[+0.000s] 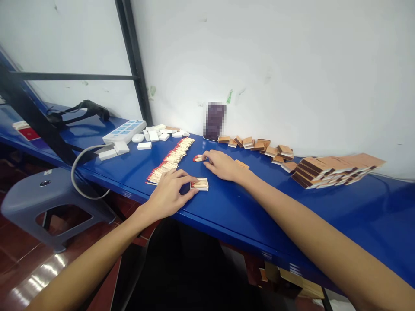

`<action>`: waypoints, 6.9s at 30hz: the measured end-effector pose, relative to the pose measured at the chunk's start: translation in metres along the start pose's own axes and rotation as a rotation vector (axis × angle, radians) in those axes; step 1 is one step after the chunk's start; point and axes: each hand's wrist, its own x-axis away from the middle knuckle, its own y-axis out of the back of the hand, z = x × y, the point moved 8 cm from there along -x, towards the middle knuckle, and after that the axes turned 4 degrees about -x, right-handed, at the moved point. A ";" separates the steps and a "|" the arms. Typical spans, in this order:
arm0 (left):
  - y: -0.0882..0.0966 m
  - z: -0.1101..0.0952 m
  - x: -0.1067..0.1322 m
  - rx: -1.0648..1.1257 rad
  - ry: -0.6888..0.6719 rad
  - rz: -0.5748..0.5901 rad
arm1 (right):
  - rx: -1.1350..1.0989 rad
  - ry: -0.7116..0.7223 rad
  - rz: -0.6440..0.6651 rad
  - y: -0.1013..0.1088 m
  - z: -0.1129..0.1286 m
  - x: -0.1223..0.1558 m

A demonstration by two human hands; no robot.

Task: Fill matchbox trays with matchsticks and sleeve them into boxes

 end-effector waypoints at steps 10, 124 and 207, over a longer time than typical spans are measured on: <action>-0.002 0.001 0.000 -0.007 0.013 -0.009 | 0.100 0.006 -0.022 -0.010 -0.004 -0.005; -0.003 0.002 -0.001 -0.014 0.012 -0.006 | -0.107 -0.105 0.001 -0.006 -0.009 -0.006; 0.001 0.001 -0.001 0.004 0.041 -0.003 | -0.141 -0.161 -0.107 -0.002 -0.019 -0.017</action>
